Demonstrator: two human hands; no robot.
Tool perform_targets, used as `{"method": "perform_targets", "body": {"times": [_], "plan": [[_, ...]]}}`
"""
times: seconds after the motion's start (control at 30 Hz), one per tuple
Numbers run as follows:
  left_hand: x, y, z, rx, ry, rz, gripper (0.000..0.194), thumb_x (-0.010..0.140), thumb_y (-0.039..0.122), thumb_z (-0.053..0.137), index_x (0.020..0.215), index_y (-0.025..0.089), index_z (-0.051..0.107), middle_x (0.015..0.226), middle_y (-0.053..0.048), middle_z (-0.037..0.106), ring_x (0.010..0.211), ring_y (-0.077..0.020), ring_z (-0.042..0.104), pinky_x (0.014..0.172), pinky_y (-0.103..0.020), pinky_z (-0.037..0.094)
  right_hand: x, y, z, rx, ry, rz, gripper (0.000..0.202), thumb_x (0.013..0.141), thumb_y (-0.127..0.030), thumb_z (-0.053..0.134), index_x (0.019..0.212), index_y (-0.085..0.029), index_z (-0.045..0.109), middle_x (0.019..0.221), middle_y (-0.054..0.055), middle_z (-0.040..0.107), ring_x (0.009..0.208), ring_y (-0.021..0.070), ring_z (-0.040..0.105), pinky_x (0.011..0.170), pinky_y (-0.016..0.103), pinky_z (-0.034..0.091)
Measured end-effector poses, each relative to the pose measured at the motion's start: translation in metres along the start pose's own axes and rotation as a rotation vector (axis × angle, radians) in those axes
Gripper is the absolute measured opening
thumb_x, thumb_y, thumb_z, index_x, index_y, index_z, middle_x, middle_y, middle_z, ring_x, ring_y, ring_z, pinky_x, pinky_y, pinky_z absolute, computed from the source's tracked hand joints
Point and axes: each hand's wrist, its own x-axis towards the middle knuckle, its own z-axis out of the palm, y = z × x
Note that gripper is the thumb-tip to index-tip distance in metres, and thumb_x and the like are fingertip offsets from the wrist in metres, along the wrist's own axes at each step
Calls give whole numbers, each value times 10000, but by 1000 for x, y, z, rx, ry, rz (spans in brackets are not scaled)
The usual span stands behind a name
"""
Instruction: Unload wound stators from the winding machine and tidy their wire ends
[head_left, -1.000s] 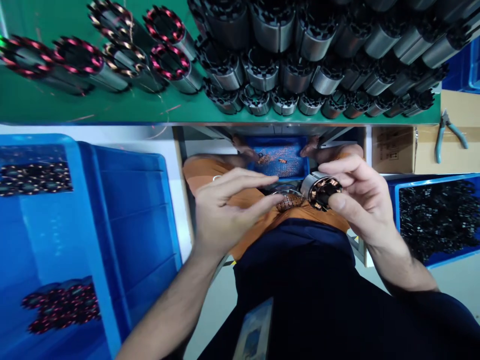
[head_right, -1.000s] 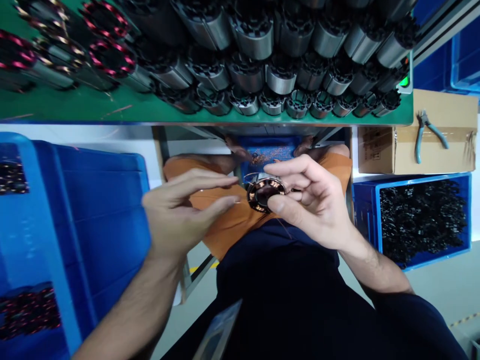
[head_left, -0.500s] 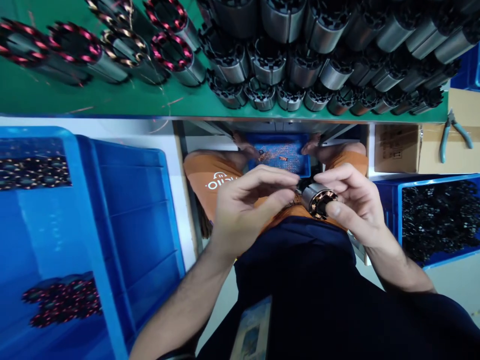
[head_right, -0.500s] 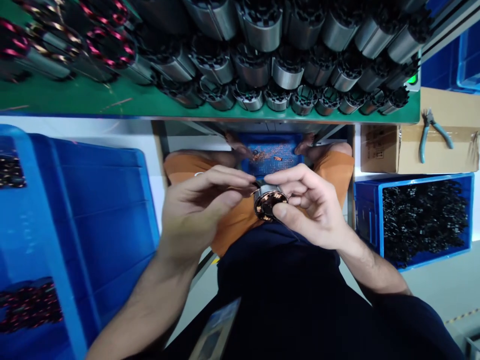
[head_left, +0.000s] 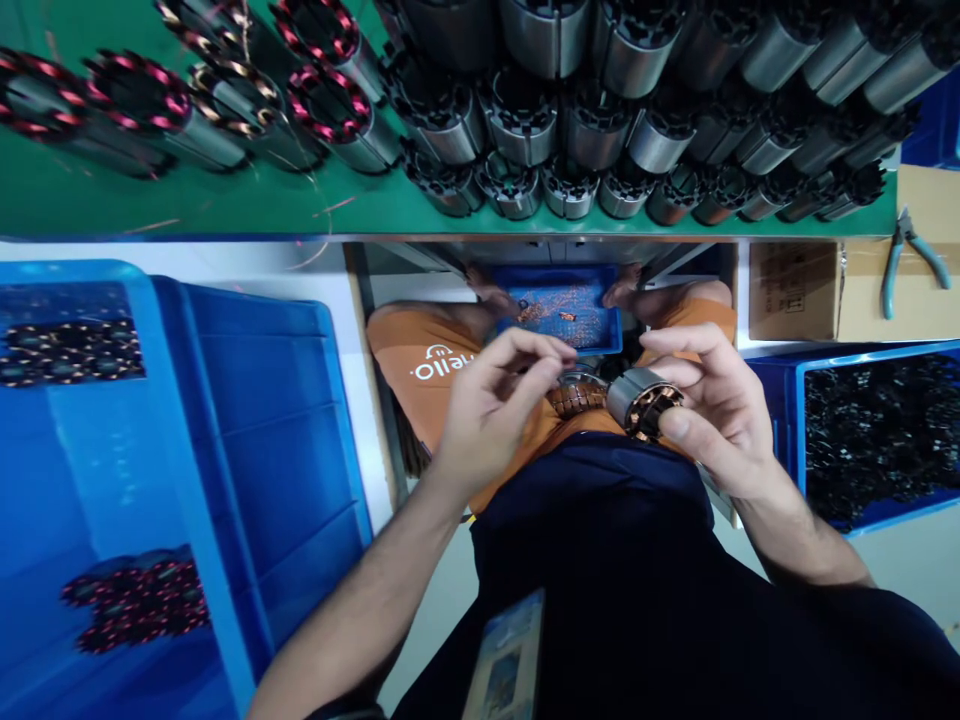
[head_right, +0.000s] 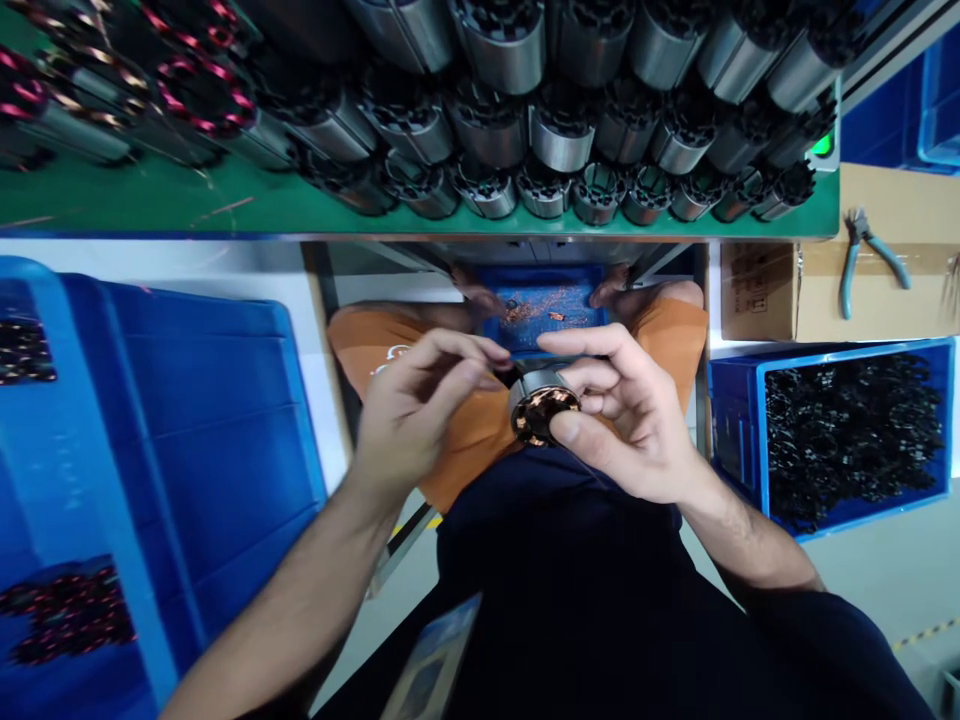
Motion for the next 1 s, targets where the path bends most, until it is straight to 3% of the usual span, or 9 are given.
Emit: {"method": "perform_targets", "body": {"times": [0.03, 0.17, 0.33, 0.63, 0.77, 0.87, 1.0], "plan": [[-1, 2, -2, 30, 26, 70, 205, 975, 399, 703, 1046, 232, 608, 1121, -36, 722, 1049, -176, 714, 885, -327, 598, 0, -1, 0, -21, 6, 9, 529, 909, -375, 751, 1390, -288, 550, 1010, 20, 727, 887, 150, 725, 789, 269, 614], [-6, 30, -1, 296, -13, 403, 719, 738, 469, 934, 1322, 307, 545, 1294, -35, 709, 1207, -265, 700, 1088, -478, 568, 3, 0, 2, -15, -49, 3, 574, 910, -317, 752, 1431, -295, 512, 1008, 11, 712, 882, 133, 709, 804, 254, 607], [-10, 49, 8, 465, -40, 433, 464, 888, 389, 820, 1306, 339, 625, 1260, -4, 739, 1100, -232, 764, 927, -365, 672, 4, 1, 4, 9, -140, -6, 565, 915, -267, 739, 1434, -298, 518, 1008, 9, 695, 901, 133, 707, 819, 254, 603], [-11, 46, 5, 494, -108, 534, 521, 874, 324, 840, 1353, 305, 635, 1269, 15, 755, 1079, -160, 767, 918, -226, 663, -1, 0, -5, -31, -256, -29, 598, 912, -219, 727, 1461, -302, 504, 965, -6, 668, 822, 117, 682, 790, 265, 607], [-14, 45, 6, 527, -80, 530, 542, 881, 270, 830, 1378, 269, 613, 1314, 4, 740, 1114, -146, 754, 976, -218, 640, 5, -10, -5, -261, -122, -119, 583, 816, -259, 848, 1360, -282, 638, 1024, 21, 687, 895, 141, 678, 801, 277, 598], [-15, 42, 6, 553, -42, 579, 664, 880, 251, 828, 1477, 239, 535, 1290, -5, 752, 1078, -140, 761, 958, -228, 645, 9, -16, -5, -380, -32, -264, 309, 774, -279, 890, 1063, -261, 782, 981, 31, 697, 885, 155, 668, 775, 300, 589], [-14, 43, 6, 572, -25, 627, 408, 889, 250, 802, 1279, 233, 685, 1201, 7, 776, 1046, -150, 757, 992, -283, 641, 11, -14, -6, -311, 52, -288, 93, 845, -284, 831, 916, -254, 780, 823, 16, 714, 752, 149, 656, 707, 321, 580]]}}
